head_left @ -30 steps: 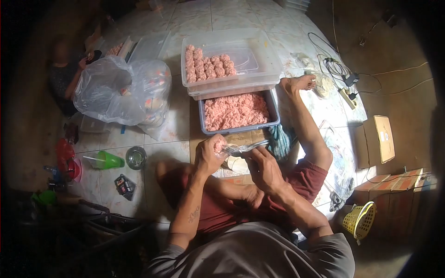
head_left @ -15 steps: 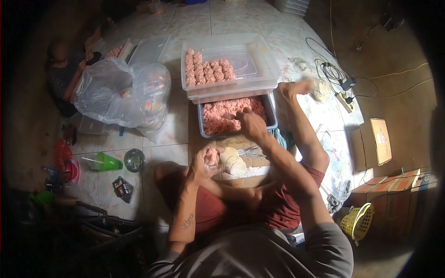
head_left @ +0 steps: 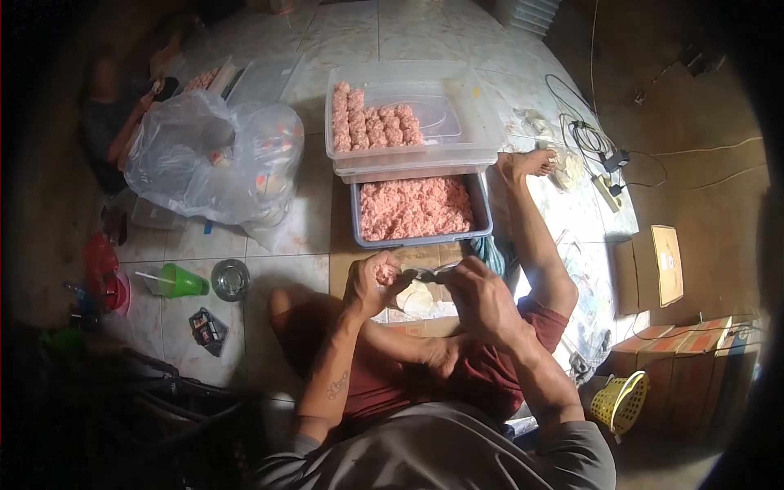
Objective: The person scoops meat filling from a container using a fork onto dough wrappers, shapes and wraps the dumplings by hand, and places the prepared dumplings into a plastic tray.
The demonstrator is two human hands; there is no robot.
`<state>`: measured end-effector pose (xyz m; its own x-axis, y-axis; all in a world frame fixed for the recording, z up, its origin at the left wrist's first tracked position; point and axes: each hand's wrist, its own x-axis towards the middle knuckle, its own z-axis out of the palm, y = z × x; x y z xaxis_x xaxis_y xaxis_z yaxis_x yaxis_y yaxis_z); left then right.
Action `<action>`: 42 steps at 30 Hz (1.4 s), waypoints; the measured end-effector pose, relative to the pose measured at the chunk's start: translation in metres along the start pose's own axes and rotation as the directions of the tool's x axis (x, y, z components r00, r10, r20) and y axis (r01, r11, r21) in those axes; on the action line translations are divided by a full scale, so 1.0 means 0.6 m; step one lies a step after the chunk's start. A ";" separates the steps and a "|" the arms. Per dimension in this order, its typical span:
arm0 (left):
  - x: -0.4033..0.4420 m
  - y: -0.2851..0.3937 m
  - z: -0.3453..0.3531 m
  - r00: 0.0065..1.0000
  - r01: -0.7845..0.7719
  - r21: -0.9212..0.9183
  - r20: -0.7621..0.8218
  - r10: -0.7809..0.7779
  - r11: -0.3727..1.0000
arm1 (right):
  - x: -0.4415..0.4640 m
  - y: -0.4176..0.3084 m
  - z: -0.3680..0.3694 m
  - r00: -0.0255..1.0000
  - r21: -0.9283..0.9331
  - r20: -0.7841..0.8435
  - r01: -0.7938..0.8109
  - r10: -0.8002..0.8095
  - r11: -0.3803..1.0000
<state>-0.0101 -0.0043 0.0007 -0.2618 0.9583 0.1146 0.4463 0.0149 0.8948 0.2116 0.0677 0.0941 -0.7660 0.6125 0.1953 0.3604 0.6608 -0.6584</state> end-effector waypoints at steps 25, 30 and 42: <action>0.004 0.015 -0.003 1.000 -0.019 0.106 -0.005 0.020 0.994 | -0.003 -0.020 0.057 0.976 0.235 -0.141 -0.129 0.165 0.963; -0.007 0.002 0.009 0.994 0.057 -0.027 -0.090 -0.059 0.998 | 0.005 -0.041 0.043 0.964 0.296 -0.140 -0.176 0.225 0.939; -0.042 -0.103 0.037 0.982 0.189 -0.411 0.053 -0.183 0.892 | 0.180 0.111 0.107 0.998 -0.240 0.015 0.061 -0.059 0.969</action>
<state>-0.0123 -0.0233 -0.0672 -0.2930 0.9532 -0.0744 -0.0027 0.0770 0.9970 0.1185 0.1500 0.0251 -0.7939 0.5657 0.2230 0.4301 0.7817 -0.4517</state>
